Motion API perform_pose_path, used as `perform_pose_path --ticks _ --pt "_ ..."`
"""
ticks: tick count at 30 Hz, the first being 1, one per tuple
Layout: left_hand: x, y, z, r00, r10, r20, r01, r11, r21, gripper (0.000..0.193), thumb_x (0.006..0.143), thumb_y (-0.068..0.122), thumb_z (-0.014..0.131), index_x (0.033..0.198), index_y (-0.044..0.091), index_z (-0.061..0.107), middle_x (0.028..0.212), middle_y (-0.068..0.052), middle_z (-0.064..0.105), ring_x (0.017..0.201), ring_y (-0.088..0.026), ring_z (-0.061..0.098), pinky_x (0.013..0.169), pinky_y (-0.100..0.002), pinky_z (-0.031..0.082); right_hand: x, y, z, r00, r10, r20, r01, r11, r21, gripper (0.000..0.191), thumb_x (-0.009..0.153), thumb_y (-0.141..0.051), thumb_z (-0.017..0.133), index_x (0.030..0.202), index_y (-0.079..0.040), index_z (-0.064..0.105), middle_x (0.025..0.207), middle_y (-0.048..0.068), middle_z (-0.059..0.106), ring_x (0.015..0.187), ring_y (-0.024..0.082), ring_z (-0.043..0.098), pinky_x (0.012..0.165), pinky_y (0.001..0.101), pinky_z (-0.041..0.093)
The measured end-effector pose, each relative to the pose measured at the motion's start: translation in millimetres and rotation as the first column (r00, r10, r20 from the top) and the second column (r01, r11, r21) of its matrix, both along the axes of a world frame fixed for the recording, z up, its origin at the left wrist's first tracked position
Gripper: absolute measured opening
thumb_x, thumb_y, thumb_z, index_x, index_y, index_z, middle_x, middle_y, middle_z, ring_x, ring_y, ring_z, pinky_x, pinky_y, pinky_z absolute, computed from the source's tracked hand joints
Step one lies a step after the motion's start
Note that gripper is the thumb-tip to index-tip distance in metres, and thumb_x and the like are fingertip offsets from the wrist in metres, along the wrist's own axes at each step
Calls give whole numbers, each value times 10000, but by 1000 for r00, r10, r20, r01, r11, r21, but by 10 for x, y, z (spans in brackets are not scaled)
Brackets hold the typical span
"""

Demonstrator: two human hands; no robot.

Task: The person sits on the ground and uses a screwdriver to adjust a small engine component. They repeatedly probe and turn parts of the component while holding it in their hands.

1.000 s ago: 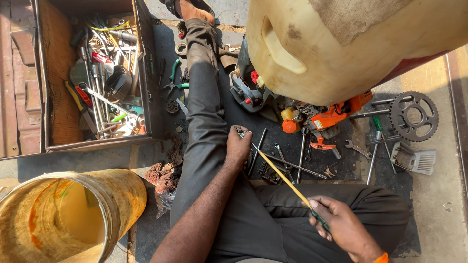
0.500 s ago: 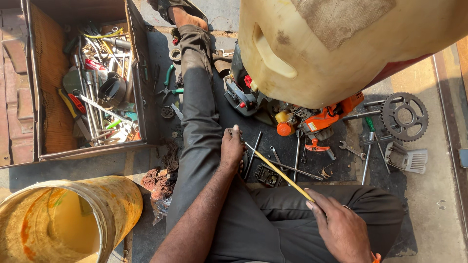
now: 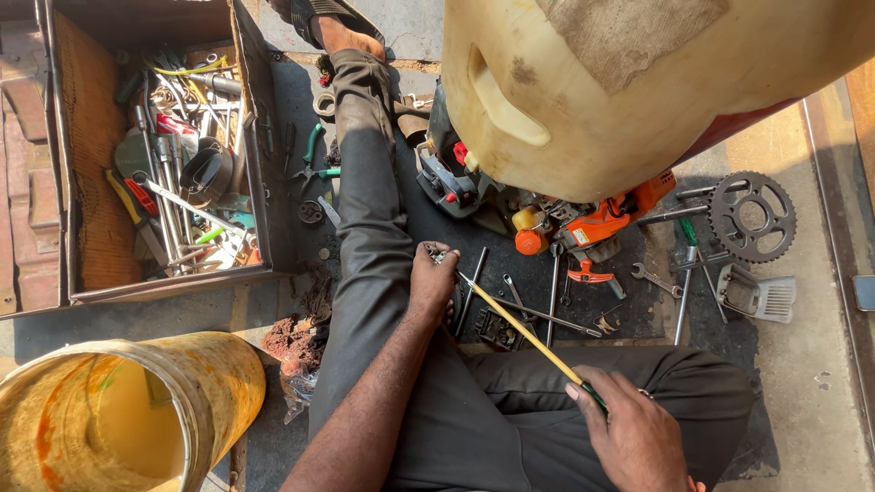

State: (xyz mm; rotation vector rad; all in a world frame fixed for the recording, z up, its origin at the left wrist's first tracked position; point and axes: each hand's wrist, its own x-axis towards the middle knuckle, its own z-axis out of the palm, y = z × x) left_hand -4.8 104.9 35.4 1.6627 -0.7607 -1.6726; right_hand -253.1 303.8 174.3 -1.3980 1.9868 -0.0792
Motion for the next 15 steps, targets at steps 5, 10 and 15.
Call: perform_pose_path --ticks 5,10,15 --pt "-4 5 -41 995 39 -87 -39 999 2 276 905 113 615 1151 96 492 740 -30 531 573 -107 505 481 -293 460 -148 -139 -19 70 -822 566 182 568 802 420 984 -378 673 1200 -20 633 750 21 565 479 60 454 468 245 400" --pt "31 62 70 1000 2 -17 0 995 95 307 873 128 618 1146 140 477 726 -34 528 520 -141 475 417 -327 401 -125 -85 -130 690 -471 549 180 847 501 427 927 -281 787 1183 17 619 802 14 523 594 94 501 549 292 436" --pt "37 60 90 1000 10 -11 -11 999 -39 341 874 135 677 1161 117 493 760 -43 574 572 -107 543 438 -282 458 -36 -9 -102 998 9 68 -8 1000 -16 414 989 -444 646 1322 -203 695 797 -81 677 598 -12 612 593 223 462"
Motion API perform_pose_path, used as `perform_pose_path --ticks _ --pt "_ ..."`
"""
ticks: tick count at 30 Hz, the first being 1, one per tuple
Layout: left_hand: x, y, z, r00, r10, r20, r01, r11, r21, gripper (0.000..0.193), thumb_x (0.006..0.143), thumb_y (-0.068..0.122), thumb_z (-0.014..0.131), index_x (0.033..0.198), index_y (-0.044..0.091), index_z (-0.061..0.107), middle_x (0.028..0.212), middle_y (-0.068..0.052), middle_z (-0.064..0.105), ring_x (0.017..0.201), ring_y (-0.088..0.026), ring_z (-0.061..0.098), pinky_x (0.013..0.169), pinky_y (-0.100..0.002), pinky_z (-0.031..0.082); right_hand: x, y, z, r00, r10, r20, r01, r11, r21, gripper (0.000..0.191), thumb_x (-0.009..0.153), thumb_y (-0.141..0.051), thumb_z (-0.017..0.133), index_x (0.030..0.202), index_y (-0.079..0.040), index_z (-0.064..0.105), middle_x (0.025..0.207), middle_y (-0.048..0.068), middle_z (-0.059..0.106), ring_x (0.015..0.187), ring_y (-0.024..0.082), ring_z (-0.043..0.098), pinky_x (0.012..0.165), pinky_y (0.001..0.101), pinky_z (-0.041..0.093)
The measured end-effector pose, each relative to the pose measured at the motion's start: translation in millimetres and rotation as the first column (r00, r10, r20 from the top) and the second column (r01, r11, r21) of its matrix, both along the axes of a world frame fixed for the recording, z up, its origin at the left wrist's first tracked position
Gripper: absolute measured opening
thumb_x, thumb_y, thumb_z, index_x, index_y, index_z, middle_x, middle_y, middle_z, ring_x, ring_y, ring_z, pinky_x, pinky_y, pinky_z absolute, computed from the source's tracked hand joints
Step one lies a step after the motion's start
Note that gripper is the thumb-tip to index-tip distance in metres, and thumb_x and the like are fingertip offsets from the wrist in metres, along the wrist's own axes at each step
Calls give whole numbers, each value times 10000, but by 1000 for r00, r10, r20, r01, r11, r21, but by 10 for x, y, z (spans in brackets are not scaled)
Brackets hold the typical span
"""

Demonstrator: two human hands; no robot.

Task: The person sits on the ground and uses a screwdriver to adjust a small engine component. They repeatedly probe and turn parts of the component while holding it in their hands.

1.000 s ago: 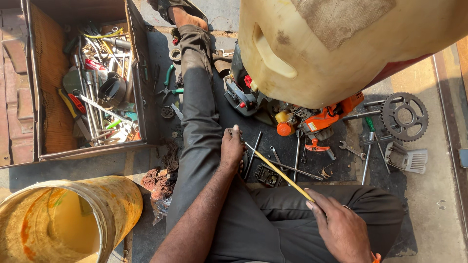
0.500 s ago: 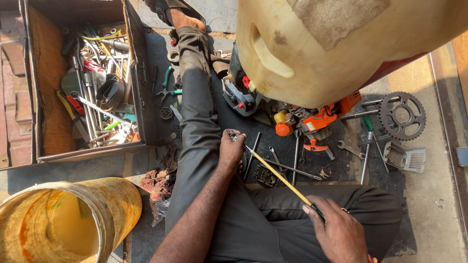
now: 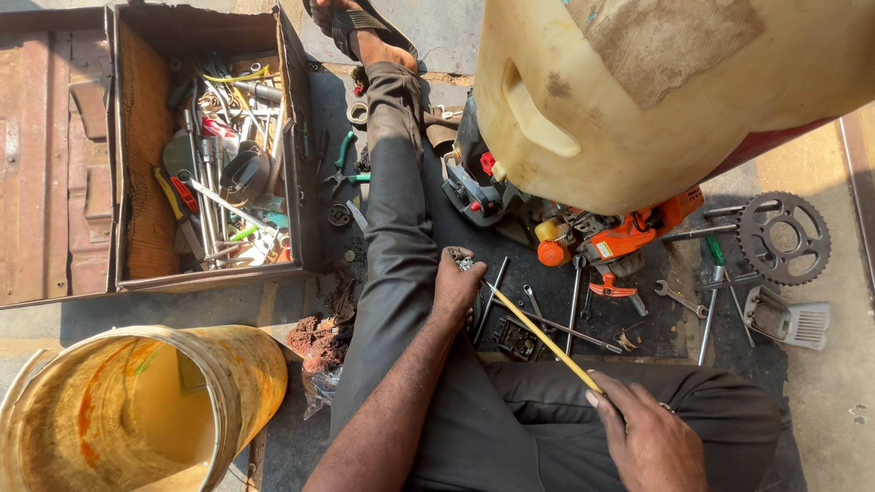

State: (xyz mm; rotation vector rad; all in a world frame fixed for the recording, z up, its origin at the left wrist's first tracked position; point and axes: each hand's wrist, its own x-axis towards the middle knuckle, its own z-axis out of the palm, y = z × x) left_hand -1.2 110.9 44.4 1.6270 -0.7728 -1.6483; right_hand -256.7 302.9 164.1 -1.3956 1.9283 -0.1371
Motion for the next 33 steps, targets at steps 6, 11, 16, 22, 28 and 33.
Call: perform_pose_path --ticks 6,11,16,22,28,33 --pt "-21 -17 -44 999 -40 36 39 999 26 335 885 145 645 1179 124 484 784 -53 578 606 -144 552 490 -320 481 -154 -171 15 283 -788 547 217 608 763 363 1007 -361 620 1180 -44 658 742 59 605 485 95 456 467 266 390" --pt "-37 -37 19 999 -25 44 21 997 73 326 889 154 626 1180 124 482 784 -58 572 618 -133 562 490 -326 494 33 -173 62 818 -288 498 126 934 334 352 918 -305 750 1130 -36 667 738 43 596 560 80 508 523 251 453" --pt "-17 -60 93 996 -82 25 76 975 207 325 911 151 580 1203 155 438 769 -60 530 564 -171 495 461 -355 451 46 -285 310 491 -723 486 312 667 677 401 943 -377 612 1140 -45 721 679 11 508 511 86 394 489 242 370" --pt "-8 -52 100 999 -48 -24 51 984 171 274 914 130 565 1165 147 455 712 -41 502 531 -180 460 459 -366 410 201 -302 477 709 -469 526 198 849 490 316 934 -229 756 1122 -10 628 795 23 550 613 104 481 570 257 425" --pt "-45 -62 -100 997 77 -32 -74 993 88 387 1096 469 422 1069 100 538 695 -31 490 599 -103 495 554 -281 459 385 -167 480 993 -84 -81 92 991 97 320 937 -356 698 1158 -128 731 788 31 608 627 97 524 577 293 448" --pt "-34 -64 -237 996 73 -48 -73 997 7 375 1082 440 395 1064 92 532 689 -34 501 581 -118 497 549 -309 457 133 -243 251 424 -727 541 301 676 673 392 1006 -313 661 1199 25 706 793 71 611 545 88 519 507 259 464"
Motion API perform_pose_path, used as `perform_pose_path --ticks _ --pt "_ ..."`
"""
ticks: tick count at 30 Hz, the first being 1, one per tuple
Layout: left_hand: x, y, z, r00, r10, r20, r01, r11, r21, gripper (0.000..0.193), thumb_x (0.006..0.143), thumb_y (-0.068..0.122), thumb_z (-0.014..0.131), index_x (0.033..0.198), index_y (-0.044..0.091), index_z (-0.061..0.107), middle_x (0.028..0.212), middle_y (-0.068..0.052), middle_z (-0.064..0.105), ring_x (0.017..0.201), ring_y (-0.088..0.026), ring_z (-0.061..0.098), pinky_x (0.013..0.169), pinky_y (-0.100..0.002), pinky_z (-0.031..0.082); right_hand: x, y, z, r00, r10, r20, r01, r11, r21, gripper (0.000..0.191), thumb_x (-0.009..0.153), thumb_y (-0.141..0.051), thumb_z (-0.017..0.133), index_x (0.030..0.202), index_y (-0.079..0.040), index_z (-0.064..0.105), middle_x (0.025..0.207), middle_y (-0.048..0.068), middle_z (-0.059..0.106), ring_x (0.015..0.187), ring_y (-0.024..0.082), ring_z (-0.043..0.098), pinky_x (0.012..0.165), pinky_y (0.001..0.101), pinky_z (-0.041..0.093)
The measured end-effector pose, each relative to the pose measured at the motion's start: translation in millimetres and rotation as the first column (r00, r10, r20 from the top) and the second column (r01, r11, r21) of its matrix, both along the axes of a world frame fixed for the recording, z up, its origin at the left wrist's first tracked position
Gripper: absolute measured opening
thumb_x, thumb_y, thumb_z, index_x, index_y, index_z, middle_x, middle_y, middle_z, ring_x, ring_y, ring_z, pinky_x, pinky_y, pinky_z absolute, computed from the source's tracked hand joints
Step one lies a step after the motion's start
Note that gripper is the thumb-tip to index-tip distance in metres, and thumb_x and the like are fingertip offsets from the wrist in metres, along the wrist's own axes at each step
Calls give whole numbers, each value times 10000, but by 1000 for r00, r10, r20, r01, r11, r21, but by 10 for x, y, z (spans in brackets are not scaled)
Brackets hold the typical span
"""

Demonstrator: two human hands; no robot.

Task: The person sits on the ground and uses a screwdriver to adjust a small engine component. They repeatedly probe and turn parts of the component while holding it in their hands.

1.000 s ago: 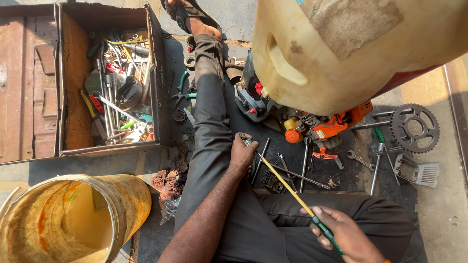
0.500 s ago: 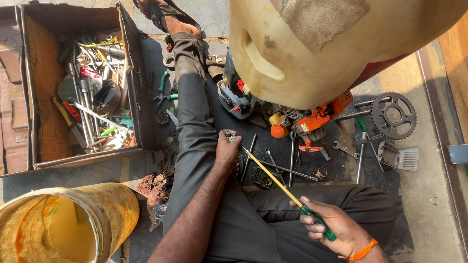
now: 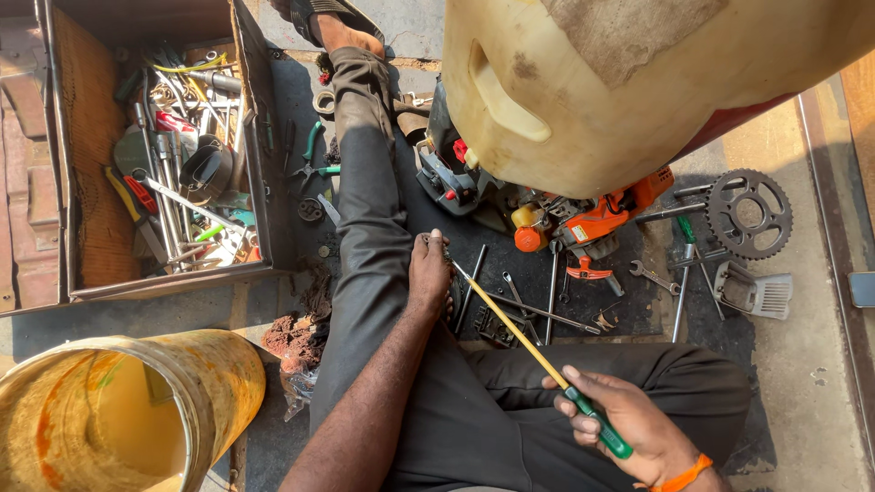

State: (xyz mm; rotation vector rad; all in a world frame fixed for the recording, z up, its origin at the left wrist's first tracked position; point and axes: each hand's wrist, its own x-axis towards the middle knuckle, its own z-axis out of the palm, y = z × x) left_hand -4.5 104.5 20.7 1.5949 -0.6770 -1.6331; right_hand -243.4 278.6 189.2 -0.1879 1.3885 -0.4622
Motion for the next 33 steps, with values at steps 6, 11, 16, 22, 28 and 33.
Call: perform_pose_path --ticks 6,11,16,22,28,33 --pt "-13 37 80 999 -35 1 35 998 47 331 1070 409 472 1046 88 547 687 -20 504 577 -104 503 538 -295 464 -106 74 44 943 269 -195 -302 939 -165 300 959 -224 745 1168 -40 632 846 79 654 609 113 563 552 285 497" --pt "31 1 218 999 -44 -12 44 998 33 272 1023 343 613 1038 86 522 689 -14 528 583 -99 513 535 -286 467 164 53 225 611 427 -666 -552 833 28 349 966 -343 689 1257 -151 671 825 67 688 574 127 590 572 294 518" --pt "58 21 274 984 -164 72 154 980 127 220 986 298 637 1026 119 515 683 1 505 546 -91 467 479 -297 433 6 -17 234 956 -88 280 80 996 39 442 988 -322 600 1280 -3 686 764 42 602 465 56 476 411 227 418" --pt "21 -17 176 998 -18 -60 16 1000 -26 282 1007 314 670 1007 75 519 656 -7 518 539 -88 498 494 -268 465 111 90 122 804 398 -441 -506 848 -157 328 968 -259 758 1223 -86 645 802 74 606 583 139 556 514 299 483" --pt "8 -17 112 995 72 -76 -73 997 -9 257 973 256 697 988 70 520 646 -10 509 521 -98 485 475 -273 441 440 166 345 99 22 -995 -918 389 -83 374 982 -349 617 1330 -215 648 898 51 692 744 247 723 638 353 555" --pt "24 -21 91 1000 25 -1 -25 1000 12 150 922 114 636 1002 94 510 675 -13 513 528 -86 474 456 -275 426 355 28 333 816 139 -561 -352 889 -291 346 1010 -285 616 1313 -128 675 790 28 587 582 121 524 499 251 402"
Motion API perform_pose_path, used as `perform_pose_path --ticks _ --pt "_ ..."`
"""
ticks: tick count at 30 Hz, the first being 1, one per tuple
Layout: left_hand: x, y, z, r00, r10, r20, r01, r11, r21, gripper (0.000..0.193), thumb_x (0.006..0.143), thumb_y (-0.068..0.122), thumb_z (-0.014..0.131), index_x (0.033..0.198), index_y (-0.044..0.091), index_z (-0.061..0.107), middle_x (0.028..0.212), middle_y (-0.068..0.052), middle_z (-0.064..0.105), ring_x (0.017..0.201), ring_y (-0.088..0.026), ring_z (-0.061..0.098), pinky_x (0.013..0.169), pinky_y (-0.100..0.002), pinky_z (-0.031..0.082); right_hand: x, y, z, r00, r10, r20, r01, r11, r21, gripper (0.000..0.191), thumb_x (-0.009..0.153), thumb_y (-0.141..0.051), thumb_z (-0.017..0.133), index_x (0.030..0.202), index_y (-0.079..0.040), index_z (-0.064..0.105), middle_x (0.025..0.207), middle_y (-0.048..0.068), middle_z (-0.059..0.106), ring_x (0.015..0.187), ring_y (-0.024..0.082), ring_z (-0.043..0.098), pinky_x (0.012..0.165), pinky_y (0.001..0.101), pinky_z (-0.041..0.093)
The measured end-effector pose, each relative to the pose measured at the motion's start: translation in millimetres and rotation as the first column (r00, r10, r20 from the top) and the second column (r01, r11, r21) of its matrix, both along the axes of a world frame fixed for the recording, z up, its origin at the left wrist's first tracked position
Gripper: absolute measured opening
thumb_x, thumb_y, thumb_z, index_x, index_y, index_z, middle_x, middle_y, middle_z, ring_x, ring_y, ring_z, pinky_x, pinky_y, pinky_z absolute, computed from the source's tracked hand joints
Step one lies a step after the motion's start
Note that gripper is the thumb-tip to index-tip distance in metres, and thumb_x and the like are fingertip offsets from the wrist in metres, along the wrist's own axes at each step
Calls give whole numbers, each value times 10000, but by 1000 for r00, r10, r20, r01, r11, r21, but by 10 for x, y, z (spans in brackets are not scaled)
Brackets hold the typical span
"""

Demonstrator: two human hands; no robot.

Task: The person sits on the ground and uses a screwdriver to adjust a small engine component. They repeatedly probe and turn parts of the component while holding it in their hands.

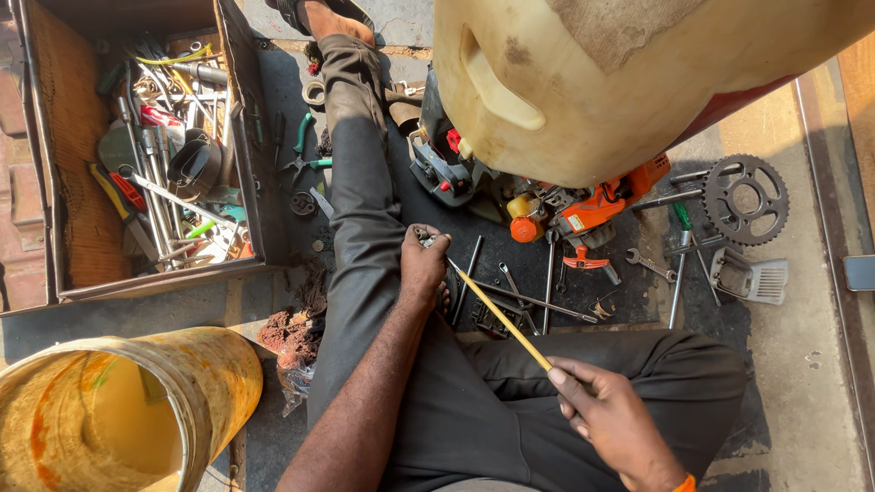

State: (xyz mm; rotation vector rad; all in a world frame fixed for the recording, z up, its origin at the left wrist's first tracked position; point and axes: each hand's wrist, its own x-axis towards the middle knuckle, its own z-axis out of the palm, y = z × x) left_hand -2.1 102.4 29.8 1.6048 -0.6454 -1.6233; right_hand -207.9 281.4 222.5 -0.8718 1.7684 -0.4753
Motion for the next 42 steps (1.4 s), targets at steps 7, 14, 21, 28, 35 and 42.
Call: perform_pose_path --ticks 7,14,21,28,35,42 --pt "-8 -7 -64 992 73 -105 -79 996 -51 155 902 65 604 1021 92 508 683 -17 511 527 -97 473 455 -269 412 -50 34 -107 689 -565 453 260 777 573 387 969 -294 633 1205 6 567 752 42 531 485 71 391 423 223 294" --pt "-17 -17 2 975 164 -150 -165 986 4 173 920 118 650 1024 85 516 674 -14 510 521 -104 470 476 -293 424 256 38 75 891 381 -248 -298 902 313 472 935 -355 695 1390 -272 600 720 73 581 571 142 602 570 331 523" --pt "14 -26 101 995 92 -29 -91 995 33 187 888 111 636 1040 91 530 693 -7 520 549 -100 484 510 -294 445 493 31 277 474 572 -669 -390 818 423 621 947 -493 551 1553 -528 421 906 0 716 844 176 772 837 391 635" --pt "18 -39 173 996 10 93 -13 999 30 227 851 104 650 1037 102 518 743 -6 545 602 -109 526 562 -334 495 394 -51 119 785 351 -510 -118 894 433 474 992 -464 647 1459 -490 574 1305 2 751 1021 248 808 1033 378 586" --pt "41 -68 196 995 -21 100 13 997 78 243 850 108 636 1045 111 490 737 -28 531 593 -146 511 546 -369 471 87 14 -157 952 227 -205 -260 954 -148 428 1029 -284 680 1424 -120 661 1079 126 662 914 215 632 734 387 497" --pt "33 -83 170 997 50 64 -52 998 22 253 856 126 653 1067 112 515 751 -22 534 629 -121 527 557 -349 494 -78 -251 28 842 -445 305 233 810 539 486 965 -279 630 1427 -131 632 649 20 469 408 64 292 370 241 275"
